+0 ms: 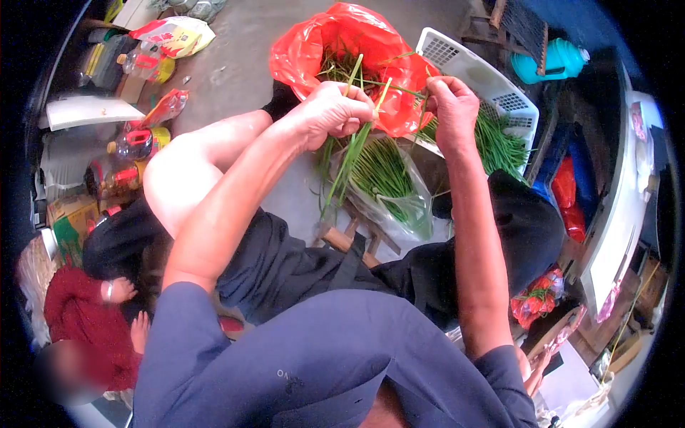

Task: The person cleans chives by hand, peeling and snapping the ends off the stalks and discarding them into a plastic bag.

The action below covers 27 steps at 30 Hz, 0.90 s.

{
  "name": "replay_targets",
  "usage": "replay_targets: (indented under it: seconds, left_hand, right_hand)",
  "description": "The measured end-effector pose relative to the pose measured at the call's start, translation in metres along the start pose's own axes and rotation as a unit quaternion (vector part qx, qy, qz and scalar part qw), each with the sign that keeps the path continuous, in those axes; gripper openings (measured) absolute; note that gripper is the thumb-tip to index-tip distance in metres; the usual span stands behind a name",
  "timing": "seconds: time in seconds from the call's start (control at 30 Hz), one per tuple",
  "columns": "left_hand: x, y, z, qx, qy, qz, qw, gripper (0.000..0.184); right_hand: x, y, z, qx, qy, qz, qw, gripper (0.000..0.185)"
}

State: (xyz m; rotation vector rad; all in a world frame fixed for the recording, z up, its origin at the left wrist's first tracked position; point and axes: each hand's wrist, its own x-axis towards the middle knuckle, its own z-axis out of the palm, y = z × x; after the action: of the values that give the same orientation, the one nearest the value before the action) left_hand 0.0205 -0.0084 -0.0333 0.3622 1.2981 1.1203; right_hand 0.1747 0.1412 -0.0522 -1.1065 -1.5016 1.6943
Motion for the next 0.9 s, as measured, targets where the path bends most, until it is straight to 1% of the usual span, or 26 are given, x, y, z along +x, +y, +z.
replay_targets:
  seconds: [0.07, 0.13, 0.17, 0.23, 0.27, 0.3, 0.4, 0.47, 0.5, 0.63, 0.73, 0.8, 0.9]
  left_hand:
    - [0.000, 0.000, -0.002, -0.008, 0.001, 0.001, 1.000, 0.007]
    - [0.000, 0.000, -0.006, -0.025, -0.008, 0.002, 1.000, 0.007]
    - [0.000, 0.000, -0.007, -0.025, -0.006, 0.002, 1.000, 0.007]
    - [0.000, 0.000, -0.010, -0.049, -0.016, 0.005, 0.999, 0.009]
    - [0.000, 0.000, -0.011, -0.049, -0.015, 0.005, 0.999, 0.009]
    - [0.000, 0.000, -0.011, -0.055, -0.018, 0.006, 0.998, 0.009]
    - [0.001, 0.001, -0.011, -0.066, -0.021, 0.009, 0.998, 0.009]
    - [0.001, 0.001, -0.009, -0.072, -0.021, 0.010, 0.997, 0.008]
    - [0.000, 0.002, -0.008, -0.074, -0.014, 0.012, 0.997, 0.008]
    - [0.003, 0.000, -0.005, -0.085, -0.003, 0.014, 0.996, 0.007]
    - [0.003, 0.000, -0.002, -0.080, -0.010, 0.013, 0.997, 0.007]
    - [0.005, -0.002, -0.001, -0.079, -0.013, 0.011, 0.997, 0.008]
    - [0.007, -0.002, 0.000, -0.079, -0.018, 0.005, 0.997, 0.008]
  right_hand:
    - [0.013, 0.003, 0.006, -0.004, -0.001, -0.011, 1.000, 0.012]
    - [0.020, 0.000, 0.020, 0.026, -0.028, -0.015, 0.999, 0.017]
    - [0.024, -0.002, 0.026, 0.026, -0.030, -0.014, 0.999, 0.017]
    - [0.030, -0.008, 0.037, 0.033, -0.052, -0.040, 0.997, 0.023]
    - [0.032, -0.012, 0.040, 0.030, -0.061, -0.036, 0.997, 0.027]
    - [0.033, -0.011, 0.040, 0.030, -0.061, -0.036, 0.997, 0.027]
    - [0.032, -0.010, 0.036, 0.016, -0.069, -0.011, 0.997, 0.031]
    - [0.022, -0.011, 0.026, 0.002, -0.172, 0.071, 0.983, 0.035]
    - [0.014, -0.013, 0.025, 0.001, -0.171, 0.071, 0.983, 0.035]
    - [-0.009, -0.015, 0.028, -0.010, -0.233, 0.104, 0.967, 0.032]
    - [-0.018, -0.010, 0.032, -0.018, -0.241, 0.111, 0.964, 0.028]
    - [-0.018, -0.006, 0.031, 0.030, -0.237, 0.113, 0.964, 0.024]
    - [-0.019, -0.006, 0.027, 0.033, -0.241, 0.116, 0.963, 0.021]
